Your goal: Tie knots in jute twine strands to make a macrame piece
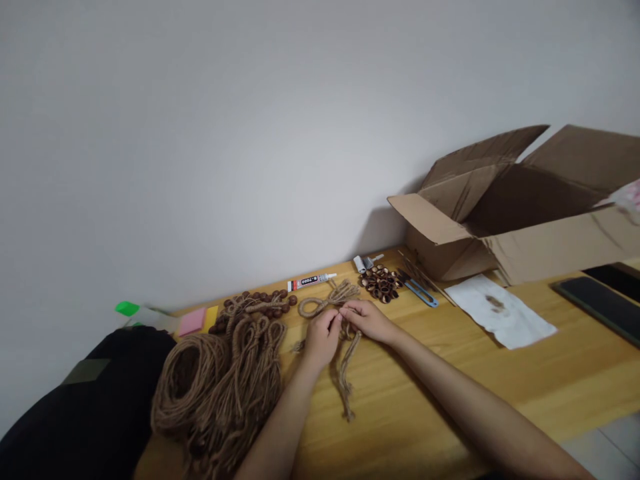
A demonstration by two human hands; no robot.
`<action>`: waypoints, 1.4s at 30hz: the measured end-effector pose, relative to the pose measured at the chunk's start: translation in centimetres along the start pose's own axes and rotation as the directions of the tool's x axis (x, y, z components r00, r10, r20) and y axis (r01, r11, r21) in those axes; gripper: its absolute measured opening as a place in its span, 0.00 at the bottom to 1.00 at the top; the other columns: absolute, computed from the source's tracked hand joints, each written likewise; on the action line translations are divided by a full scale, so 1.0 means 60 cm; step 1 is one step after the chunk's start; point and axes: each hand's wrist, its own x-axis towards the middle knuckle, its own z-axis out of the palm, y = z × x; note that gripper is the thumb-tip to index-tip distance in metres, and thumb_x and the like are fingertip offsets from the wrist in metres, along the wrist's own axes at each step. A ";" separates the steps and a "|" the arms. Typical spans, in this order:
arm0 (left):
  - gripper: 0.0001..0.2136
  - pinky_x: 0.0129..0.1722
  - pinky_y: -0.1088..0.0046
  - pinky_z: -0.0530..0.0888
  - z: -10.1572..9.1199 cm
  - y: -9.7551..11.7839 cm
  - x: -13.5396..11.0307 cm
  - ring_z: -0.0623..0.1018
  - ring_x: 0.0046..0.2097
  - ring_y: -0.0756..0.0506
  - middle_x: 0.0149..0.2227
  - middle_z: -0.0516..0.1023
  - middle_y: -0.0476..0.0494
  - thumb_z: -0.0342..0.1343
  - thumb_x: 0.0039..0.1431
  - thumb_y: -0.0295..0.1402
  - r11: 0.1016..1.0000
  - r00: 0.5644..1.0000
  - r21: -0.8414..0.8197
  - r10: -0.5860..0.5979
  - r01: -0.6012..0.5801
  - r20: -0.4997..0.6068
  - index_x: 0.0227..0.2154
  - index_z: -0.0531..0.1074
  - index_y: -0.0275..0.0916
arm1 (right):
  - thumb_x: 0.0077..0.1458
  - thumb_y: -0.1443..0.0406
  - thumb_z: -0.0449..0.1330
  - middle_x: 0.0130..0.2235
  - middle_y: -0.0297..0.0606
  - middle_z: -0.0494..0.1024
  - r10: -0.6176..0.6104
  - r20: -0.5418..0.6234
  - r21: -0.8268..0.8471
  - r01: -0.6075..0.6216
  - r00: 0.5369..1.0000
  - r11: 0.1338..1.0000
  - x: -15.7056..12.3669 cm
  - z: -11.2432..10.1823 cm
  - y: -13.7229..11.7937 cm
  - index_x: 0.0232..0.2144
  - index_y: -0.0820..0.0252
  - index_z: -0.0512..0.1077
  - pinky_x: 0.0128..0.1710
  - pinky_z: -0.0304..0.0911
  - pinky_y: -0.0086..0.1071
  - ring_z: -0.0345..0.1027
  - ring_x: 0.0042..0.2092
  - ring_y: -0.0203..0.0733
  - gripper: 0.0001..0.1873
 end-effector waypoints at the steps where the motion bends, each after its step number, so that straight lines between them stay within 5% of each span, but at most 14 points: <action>1: 0.11 0.30 0.76 0.62 0.000 0.001 0.000 0.68 0.29 0.50 0.24 0.70 0.49 0.44 0.59 0.32 1.000 1.000 0.000 0.001 -0.001 0.000 0.25 0.68 0.37 | 0.55 0.50 0.50 0.17 0.29 0.61 0.000 0.002 0.003 0.000 1.000 1.000 0.000 0.000 0.000 0.21 0.62 0.64 0.22 0.52 0.25 0.54 0.21 0.30 0.22; 42: 0.10 0.29 0.76 0.61 0.000 -0.002 0.000 0.67 0.28 0.50 0.23 0.69 0.49 0.44 0.58 0.32 1.000 1.000 0.017 0.000 0.000 -0.006 0.24 0.67 0.37 | 0.56 0.51 0.49 0.19 0.30 0.64 -0.036 0.007 -0.043 0.036 0.999 0.998 0.001 -0.001 0.004 0.22 0.62 0.65 0.26 0.55 0.26 0.56 0.23 0.32 0.22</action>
